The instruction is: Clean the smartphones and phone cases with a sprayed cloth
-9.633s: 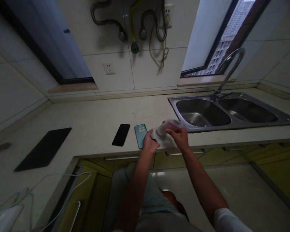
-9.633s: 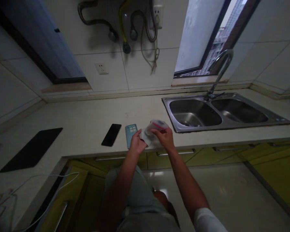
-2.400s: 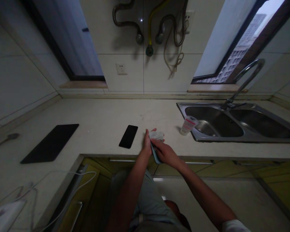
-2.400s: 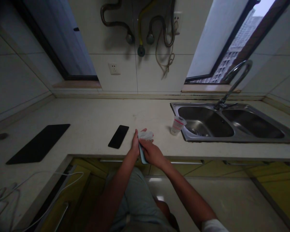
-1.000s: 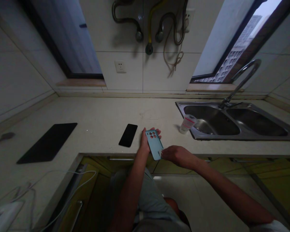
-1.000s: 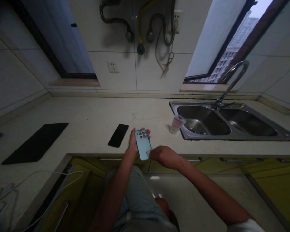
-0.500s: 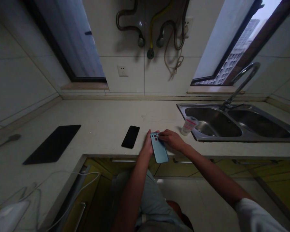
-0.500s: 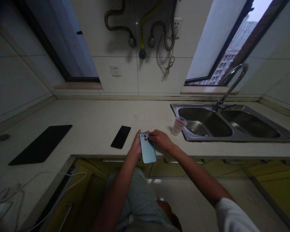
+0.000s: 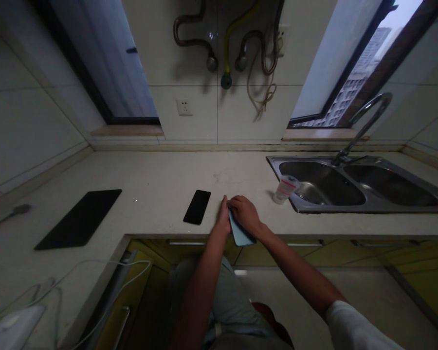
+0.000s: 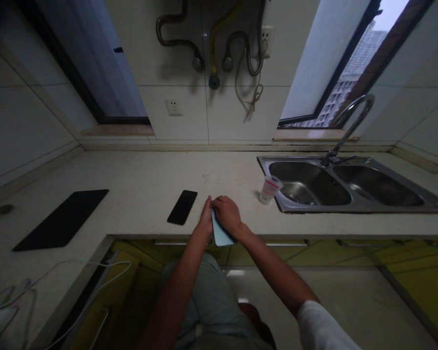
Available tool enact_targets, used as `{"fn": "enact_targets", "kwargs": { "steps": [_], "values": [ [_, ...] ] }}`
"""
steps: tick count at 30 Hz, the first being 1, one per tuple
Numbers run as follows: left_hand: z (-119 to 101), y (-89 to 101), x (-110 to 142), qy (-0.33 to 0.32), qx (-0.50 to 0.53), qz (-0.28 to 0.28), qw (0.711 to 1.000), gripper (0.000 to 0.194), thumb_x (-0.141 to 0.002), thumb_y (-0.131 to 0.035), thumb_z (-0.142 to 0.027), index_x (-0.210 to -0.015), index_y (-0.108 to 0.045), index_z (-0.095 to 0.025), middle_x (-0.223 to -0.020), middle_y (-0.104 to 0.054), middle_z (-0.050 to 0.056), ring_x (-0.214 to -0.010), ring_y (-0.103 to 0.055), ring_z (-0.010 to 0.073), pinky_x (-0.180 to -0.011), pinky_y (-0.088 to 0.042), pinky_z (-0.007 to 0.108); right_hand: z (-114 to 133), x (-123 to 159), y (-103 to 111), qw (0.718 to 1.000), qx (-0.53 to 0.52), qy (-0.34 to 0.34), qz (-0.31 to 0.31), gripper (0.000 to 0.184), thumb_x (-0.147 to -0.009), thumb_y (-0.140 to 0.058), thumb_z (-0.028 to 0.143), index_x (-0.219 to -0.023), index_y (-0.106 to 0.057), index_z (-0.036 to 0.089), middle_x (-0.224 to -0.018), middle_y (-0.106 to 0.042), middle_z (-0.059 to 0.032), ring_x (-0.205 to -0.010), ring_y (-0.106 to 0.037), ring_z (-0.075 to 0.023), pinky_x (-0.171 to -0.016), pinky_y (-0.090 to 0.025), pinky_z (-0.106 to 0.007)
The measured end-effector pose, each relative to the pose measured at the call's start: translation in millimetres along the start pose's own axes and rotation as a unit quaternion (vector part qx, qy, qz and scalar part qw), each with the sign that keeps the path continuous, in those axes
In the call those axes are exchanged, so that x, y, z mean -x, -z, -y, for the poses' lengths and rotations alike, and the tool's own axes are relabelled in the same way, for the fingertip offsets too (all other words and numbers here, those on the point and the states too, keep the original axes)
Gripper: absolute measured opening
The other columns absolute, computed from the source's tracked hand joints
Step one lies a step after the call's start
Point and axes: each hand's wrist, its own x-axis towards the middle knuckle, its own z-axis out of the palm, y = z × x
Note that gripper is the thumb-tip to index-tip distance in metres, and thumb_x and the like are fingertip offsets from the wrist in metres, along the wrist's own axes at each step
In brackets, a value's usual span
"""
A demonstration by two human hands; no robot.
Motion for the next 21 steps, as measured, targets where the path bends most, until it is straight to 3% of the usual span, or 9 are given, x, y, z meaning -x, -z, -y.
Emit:
{"fn": "enact_targets", "kwargs": {
  "steps": [3, 7, 11, 16, 21],
  "values": [
    [0.2, 1.7, 0.3, -0.011, 0.006, 0.036, 0.999, 0.056, -0.095, -0.039, -0.058, -0.107, -0.069, -0.013, -0.098, -0.076, 0.013, -0.099, -0.071, 0.0286, -0.095, -0.051, 0.043, 11.3, 4.9, -3.3, 0.998, -0.056, -0.028, -0.014, 0.026, -0.092, -0.051, 0.010, -0.098, -0.075, 0.018, -0.100, -0.075, -0.0100, -0.093, -0.066, -0.0226, -0.085, -0.047, -0.033],
    [0.2, 5.7, -0.6, -0.040, 0.019, 0.065, 0.997, 0.055, -0.093, -0.042, -0.059, -0.107, -0.068, -0.012, -0.103, -0.074, 0.017, -0.105, -0.069, 0.0301, -0.098, -0.050, 0.047, 17.0, 23.2, 0.3, 0.994, -0.101, -0.035, 0.001, 0.021, -0.092, -0.055, 0.015, -0.096, -0.075, 0.018, -0.095, -0.076, -0.0086, -0.088, -0.068, -0.0222, -0.079, -0.048, -0.031],
    [-2.2, 7.6, -0.5, -0.045, 0.030, 0.046, 0.997, 0.053, -0.092, -0.045, -0.060, -0.108, -0.066, -0.014, -0.099, -0.073, 0.018, -0.097, -0.071, 0.0297, -0.087, -0.053, 0.047, 19.7, 60.4, 10.4, 0.990, -0.131, 0.027, 0.045, 0.018, -0.093, -0.057, 0.019, -0.096, -0.074, 0.022, -0.093, -0.077, -0.0058, -0.086, -0.069, -0.0210, -0.078, -0.049, -0.030],
    [-4.5, 4.3, 4.8, -0.039, 0.049, 0.061, 0.996, 0.049, -0.092, -0.046, -0.058, -0.100, -0.066, -0.015, -0.096, -0.073, 0.017, -0.089, -0.071, 0.0274, -0.081, -0.055, 0.044, 18.6, 105.1, 28.8, 0.981, -0.150, 0.118, 0.045, 0.018, -0.096, -0.055, 0.018, -0.101, -0.072, 0.021, -0.099, -0.077, -0.0078, -0.090, -0.070, -0.0209, -0.083, -0.049, -0.032],
    [-4.8, 1.2, 6.5, -0.032, 0.056, 0.048, 0.997, 0.047, -0.094, -0.042, -0.056, -0.094, -0.067, -0.015, -0.091, -0.073, 0.015, -0.083, -0.071, 0.0263, -0.077, -0.055, 0.044, 0.0, 114.1, 41.9, 0.985, -0.086, 0.142, 0.037, 0.022, -0.098, -0.051, 0.018, -0.097, -0.073, 0.021, -0.104, -0.077, -0.0085, -0.090, -0.069, -0.0207, -0.077, -0.044, -0.032]
  ]
}}
